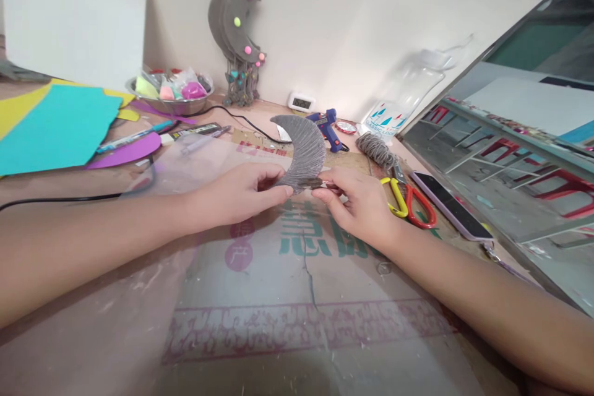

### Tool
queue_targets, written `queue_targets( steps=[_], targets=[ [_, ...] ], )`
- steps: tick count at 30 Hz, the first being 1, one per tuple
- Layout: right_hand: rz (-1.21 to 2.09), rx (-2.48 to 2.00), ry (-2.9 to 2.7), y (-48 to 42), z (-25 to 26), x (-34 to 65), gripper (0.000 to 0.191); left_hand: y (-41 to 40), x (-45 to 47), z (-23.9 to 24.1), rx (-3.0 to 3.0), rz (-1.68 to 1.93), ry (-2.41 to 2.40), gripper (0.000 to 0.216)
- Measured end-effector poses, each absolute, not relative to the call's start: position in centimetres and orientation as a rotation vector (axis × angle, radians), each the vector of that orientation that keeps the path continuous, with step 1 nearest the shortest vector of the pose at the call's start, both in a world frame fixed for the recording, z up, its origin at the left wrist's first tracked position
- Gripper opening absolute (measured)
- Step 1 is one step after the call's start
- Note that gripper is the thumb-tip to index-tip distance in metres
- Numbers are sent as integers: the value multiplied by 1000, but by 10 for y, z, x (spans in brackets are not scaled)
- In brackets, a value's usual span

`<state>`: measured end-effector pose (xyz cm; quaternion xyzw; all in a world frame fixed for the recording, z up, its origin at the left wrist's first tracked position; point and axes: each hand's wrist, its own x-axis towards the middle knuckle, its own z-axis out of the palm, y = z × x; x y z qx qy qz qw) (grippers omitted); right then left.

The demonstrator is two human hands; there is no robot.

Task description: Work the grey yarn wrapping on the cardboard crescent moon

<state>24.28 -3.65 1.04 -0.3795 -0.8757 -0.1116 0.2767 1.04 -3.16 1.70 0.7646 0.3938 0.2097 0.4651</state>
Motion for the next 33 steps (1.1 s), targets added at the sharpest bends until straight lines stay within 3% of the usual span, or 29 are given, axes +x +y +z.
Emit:
queue_targets(
  steps=[14,33],
  targets=[
    [-443,-919,-2388,-35,12,241,21,-31,11,20,2142,584,980,24],
    [-290,-971,-2350,-37,11,242,22,-31,13,21,2022,576,991,23]
  ],
)
